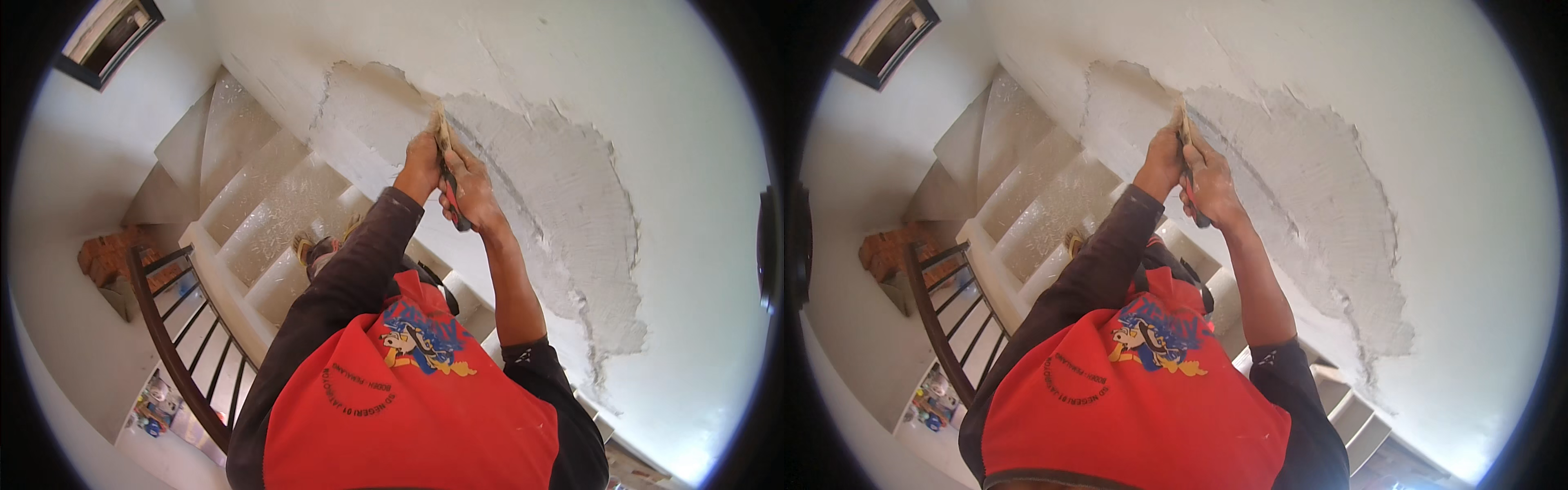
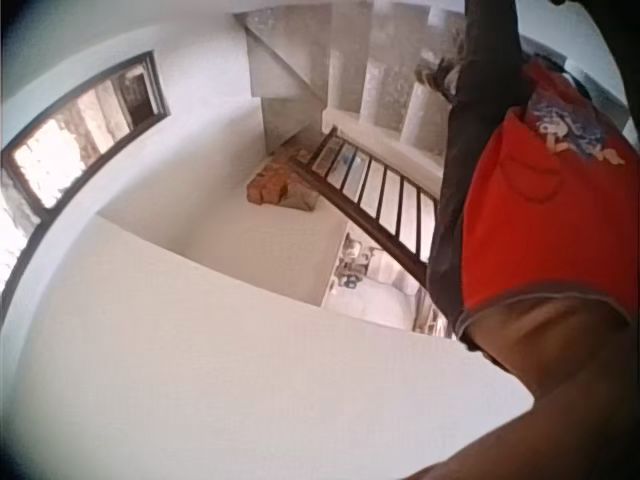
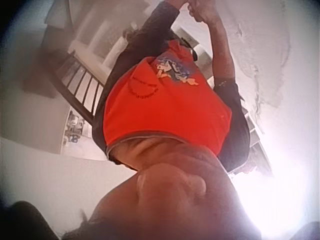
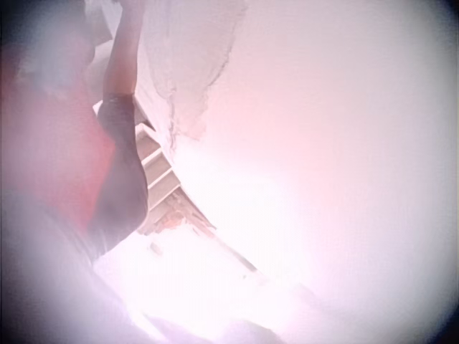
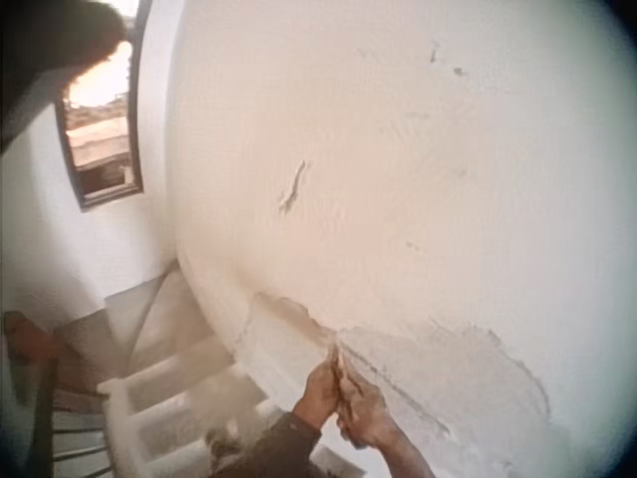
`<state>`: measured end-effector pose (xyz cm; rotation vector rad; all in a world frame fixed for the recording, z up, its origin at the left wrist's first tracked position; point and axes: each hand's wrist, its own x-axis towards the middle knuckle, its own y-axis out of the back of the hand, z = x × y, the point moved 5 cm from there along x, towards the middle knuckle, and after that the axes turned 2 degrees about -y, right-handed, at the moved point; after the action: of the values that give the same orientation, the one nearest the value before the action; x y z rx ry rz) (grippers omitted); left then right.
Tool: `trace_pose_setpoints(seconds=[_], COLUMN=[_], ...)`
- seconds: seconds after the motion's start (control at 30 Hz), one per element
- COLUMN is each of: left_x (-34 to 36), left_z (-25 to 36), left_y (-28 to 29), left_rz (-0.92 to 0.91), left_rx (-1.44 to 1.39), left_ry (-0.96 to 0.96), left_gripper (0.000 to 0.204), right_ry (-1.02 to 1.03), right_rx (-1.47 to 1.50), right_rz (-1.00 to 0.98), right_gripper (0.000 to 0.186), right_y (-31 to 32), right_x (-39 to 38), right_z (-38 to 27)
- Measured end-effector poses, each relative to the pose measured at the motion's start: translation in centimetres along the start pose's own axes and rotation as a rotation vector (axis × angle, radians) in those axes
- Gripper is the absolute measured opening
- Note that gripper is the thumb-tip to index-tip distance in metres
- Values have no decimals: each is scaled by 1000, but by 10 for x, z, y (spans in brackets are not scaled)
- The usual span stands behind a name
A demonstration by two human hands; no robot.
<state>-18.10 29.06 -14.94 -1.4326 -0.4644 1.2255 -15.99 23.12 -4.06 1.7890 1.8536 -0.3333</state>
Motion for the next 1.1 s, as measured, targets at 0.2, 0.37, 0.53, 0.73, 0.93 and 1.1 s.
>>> trace_pose_setpoints(seconds=[0.2, 0.37, 0.53, 0.73, 0.93, 1.1], left_x=[-33, -43, -36, -43, -48, -35], left_z=[-10, -8, -3, 5, 8, 5], left_y=[-2, -21, -28, -35, -42, -30], left_rz=[-115, -142, -116, -41, -16, -30], left_rx=[93, 207, 199, 245, 181, 134], left_ry=[88, 52, 2, 2, -29, 44], left_gripper=[39, 33, 34, 36, 37, 40], right_ry=[21, -16, -2, 13, 34, 18], right_rx=[230, 278, 214, 127, 27, 117], right_rz=[70, 74, 61, 72, 116, 53], right_gripper=[43, 38, 33, 34, 39, 40], right_y=[18, 23, 23, 19, 23, 19], right_x=[-19, -23, -18, -15, -17, -12], right_z=[22, 14, -3, -12, -17, -17])
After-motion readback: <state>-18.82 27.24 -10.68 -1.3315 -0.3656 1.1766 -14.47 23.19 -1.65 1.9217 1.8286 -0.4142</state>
